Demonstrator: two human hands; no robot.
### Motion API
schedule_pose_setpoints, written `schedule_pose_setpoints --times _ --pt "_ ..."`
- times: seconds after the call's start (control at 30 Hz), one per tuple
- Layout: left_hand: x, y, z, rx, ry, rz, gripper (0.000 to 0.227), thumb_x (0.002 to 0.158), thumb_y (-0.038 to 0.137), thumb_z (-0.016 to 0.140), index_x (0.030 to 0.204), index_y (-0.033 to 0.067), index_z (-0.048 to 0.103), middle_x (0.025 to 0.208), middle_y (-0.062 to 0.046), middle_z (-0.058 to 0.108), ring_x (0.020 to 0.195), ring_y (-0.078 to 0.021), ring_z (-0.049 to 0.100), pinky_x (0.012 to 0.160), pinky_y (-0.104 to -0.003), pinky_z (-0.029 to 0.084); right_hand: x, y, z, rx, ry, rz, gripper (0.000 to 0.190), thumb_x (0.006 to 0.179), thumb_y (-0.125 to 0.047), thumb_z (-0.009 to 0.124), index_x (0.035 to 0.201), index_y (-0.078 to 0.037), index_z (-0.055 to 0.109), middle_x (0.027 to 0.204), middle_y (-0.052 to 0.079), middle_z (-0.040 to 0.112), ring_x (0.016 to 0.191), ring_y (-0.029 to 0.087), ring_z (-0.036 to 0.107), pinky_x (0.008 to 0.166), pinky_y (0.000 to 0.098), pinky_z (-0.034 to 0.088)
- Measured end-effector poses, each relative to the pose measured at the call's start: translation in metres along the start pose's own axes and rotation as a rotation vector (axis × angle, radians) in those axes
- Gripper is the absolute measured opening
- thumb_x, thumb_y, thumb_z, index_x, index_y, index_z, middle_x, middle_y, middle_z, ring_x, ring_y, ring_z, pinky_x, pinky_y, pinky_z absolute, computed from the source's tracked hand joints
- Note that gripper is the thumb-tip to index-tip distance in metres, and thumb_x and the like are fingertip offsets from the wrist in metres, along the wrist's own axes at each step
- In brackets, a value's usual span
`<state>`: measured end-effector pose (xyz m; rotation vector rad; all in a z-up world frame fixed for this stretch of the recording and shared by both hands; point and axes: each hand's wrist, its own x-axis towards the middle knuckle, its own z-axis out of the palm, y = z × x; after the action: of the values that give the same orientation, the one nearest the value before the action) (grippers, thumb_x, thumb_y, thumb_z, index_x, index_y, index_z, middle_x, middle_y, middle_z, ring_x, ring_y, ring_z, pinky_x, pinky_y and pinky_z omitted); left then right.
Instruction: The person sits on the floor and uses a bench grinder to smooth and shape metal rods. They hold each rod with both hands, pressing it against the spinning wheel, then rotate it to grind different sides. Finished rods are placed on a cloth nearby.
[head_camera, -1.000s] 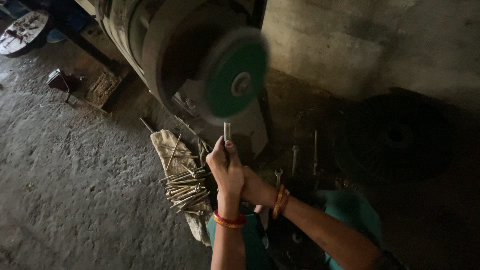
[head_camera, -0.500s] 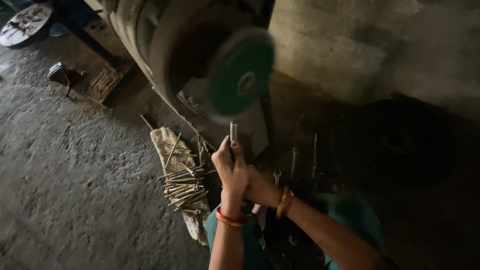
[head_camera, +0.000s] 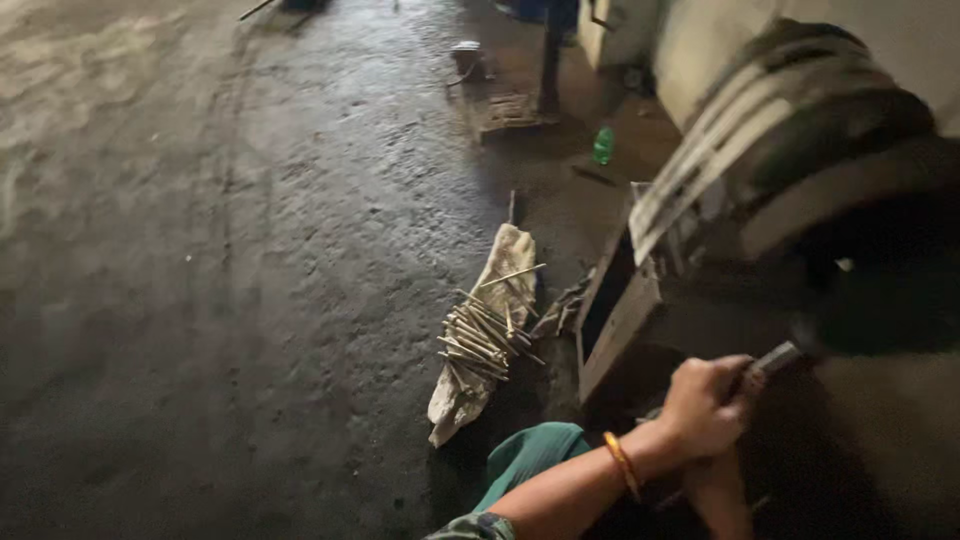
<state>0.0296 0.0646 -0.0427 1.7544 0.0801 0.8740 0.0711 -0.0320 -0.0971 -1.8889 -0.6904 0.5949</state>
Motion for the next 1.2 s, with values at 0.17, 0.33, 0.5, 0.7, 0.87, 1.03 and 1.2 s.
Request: schedule_pose_setpoints --times 0.17,0.33,0.5,0.7,0.87,1.03,1.2 --pt "-0.007 0.005 0.010 -0.109 -0.053 0.002 0.027 0.110 0.025 0.060 0.098 0.0025 0.068 0.066 -0.017 0.060 0.055 -0.0254 0.061 0.052 -0.035 0.045 0.006 0.000 -0.013 -0.055 0.011 0.022 0.021 0.089 -0.006 0.061 0.106 0.002 0.069 0.097 0.015 0.077 0.090 0.023 0.074 0.076 0.0366 0.059" --pt "-0.011 -0.008 0.021 -0.236 -0.084 -0.112 0.023 0.112 0.019 0.060 0.104 -0.0003 0.068 0.063 -0.015 0.061 0.054 -0.0112 0.056 0.056 -0.034 0.045 -0.007 0.005 -0.017 -0.091 0.040 0.050 0.022 0.088 -0.007 0.061 0.107 0.002 0.069 0.098 0.015 0.078 0.091 0.024 0.075 0.077 0.0371 0.059" --pt "-0.007 -0.014 0.020 -0.331 -0.001 -0.022 0.013 0.104 0.008 0.059 0.107 0.0010 0.069 0.092 -0.007 0.071 0.084 -0.0055 0.064 0.073 -0.031 0.054 -0.037 0.024 -0.001 -0.075 0.161 0.041 0.024 0.087 -0.008 0.061 0.107 0.002 0.069 0.098 0.016 0.078 0.092 0.025 0.075 0.077 0.0375 0.058" --pt "-0.004 0.006 -0.002 -0.169 -0.057 -0.151 0.023 0.102 0.018 0.059 0.095 -0.0019 0.068 0.056 -0.010 0.049 0.051 -0.0097 0.043 0.047 -0.034 0.035 -0.037 0.045 0.026 -0.087 0.294 0.032 0.025 0.087 -0.009 0.061 0.108 0.002 0.069 0.099 0.017 0.078 0.093 0.026 0.075 0.078 0.0381 0.058" --pt "0.003 0.019 -0.009 -0.180 -0.080 -0.059 0.029 0.105 0.018 0.055 0.084 -0.0012 0.060 0.056 -0.008 0.048 0.049 -0.0094 0.042 0.047 -0.034 0.032 -0.030 0.042 0.037 0.076 0.276 -0.197 0.022 0.086 -0.006 0.063 0.105 0.003 0.069 0.099 0.017 0.079 0.093 0.025 0.075 0.075 0.0377 0.058" --pt "-0.001 0.003 -0.006 -0.222 -0.083 -0.098 0.031 0.108 0.019 0.054 0.086 -0.0021 0.059 0.056 -0.005 0.043 0.052 -0.0085 0.037 0.048 -0.032 0.029 -0.033 0.027 0.039 0.039 0.242 -0.190 0.023 0.083 -0.002 0.063 0.103 0.004 0.071 0.097 0.017 0.079 0.091 0.024 0.076 0.074 0.0375 0.058" --pt "-0.002 -0.015 -0.009 -0.539 -0.110 -0.323 0.031 0.111 0.022 0.048 0.097 0.0022 0.066 0.069 0.003 0.051 0.058 -0.0072 0.045 0.050 -0.026 0.035 -0.045 -0.006 0.033 -0.113 0.246 -0.095 0.033 0.088 -0.007 0.064 0.120 0.000 0.061 0.097 0.019 0.076 0.089 0.033 0.074 0.073 0.0401 0.058"
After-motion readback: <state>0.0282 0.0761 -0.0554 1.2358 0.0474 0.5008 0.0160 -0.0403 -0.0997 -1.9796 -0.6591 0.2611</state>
